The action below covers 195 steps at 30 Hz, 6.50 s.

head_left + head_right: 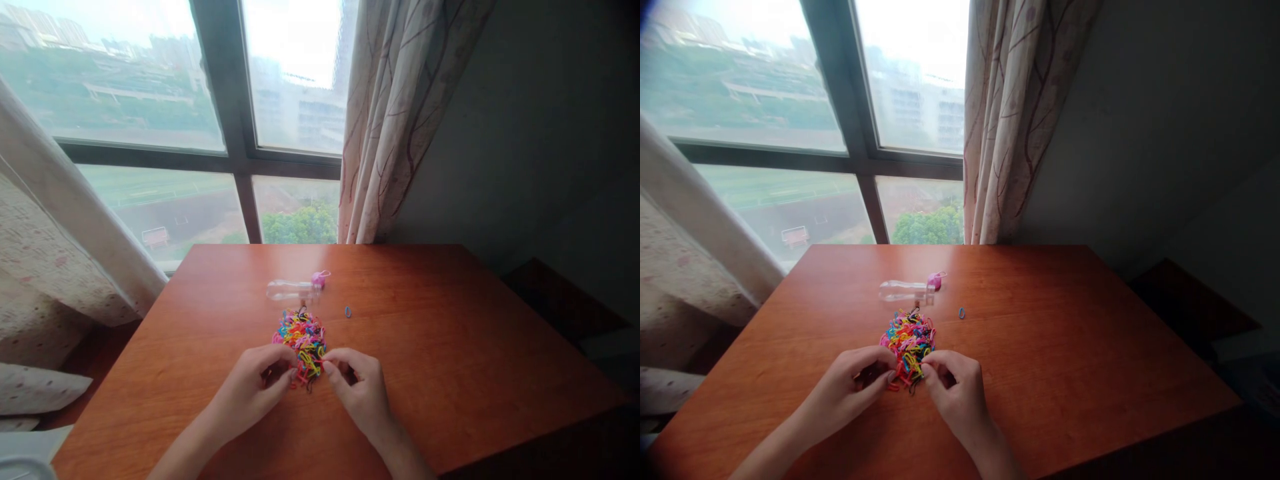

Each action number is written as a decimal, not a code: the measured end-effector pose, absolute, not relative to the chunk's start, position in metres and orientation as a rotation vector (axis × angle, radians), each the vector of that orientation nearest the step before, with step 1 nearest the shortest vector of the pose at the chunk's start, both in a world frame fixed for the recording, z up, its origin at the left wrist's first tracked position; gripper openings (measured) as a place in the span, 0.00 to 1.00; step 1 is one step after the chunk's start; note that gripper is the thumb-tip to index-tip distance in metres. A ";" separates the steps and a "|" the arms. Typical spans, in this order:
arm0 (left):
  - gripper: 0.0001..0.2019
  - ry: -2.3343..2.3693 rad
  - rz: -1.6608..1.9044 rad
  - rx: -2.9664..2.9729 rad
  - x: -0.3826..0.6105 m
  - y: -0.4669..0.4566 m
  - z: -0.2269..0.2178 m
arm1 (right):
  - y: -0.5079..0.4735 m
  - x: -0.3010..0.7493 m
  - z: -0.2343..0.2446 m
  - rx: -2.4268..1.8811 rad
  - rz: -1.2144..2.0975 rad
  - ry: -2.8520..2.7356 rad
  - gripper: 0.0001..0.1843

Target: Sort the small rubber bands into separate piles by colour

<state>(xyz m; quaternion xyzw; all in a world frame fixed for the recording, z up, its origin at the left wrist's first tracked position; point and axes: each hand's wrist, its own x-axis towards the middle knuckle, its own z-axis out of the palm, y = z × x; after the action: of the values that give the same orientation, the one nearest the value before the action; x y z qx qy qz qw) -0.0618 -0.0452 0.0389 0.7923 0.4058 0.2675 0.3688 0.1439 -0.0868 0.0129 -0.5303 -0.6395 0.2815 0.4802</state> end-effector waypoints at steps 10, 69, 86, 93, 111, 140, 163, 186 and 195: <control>0.05 1.064 0.655 2.098 -0.064 -0.046 0.036 | -0.078 0.197 -0.017 -1.711 0.161 -1.676 0.17; 0.06 1.104 0.780 2.201 -0.076 -0.036 0.033 | -0.075 0.199 -0.010 -1.668 0.037 -1.965 0.12; 0.07 1.113 0.610 2.279 -0.075 -0.040 0.028 | -0.082 0.182 -0.005 -1.526 0.317 -1.890 0.09; 0.04 0.961 0.333 2.550 -0.054 -0.054 0.028 | -0.086 0.172 -0.006 -1.503 0.402 -1.970 0.08; 0.06 0.947 0.288 2.665 -0.051 -0.055 0.022 | -0.089 0.171 -0.002 -1.460 0.480 -1.988 0.08; 0.10 0.930 0.552 2.457 -0.057 -0.051 0.026 | -0.034 0.234 0.006 -1.698 0.160 -1.600 0.15; 0.11 0.950 0.535 2.519 -0.057 -0.050 0.029 | -0.009 0.220 -0.016 -1.701 0.161 -1.762 0.13; 0.11 0.958 0.464 2.550 -0.059 -0.050 0.025 | -0.021 0.251 -0.019 -1.824 0.118 -1.570 0.17; 0.10 0.981 0.466 2.552 -0.060 -0.049 0.028 | -0.018 0.250 -0.021 -1.796 0.130 -1.618 0.15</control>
<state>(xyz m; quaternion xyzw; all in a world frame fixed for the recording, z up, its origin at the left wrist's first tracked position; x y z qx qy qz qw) -0.0600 -0.0491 0.0275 0.9046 0.3478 0.1651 0.1829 0.2505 -0.0181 -0.0209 -0.6943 -0.6254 0.0504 0.3525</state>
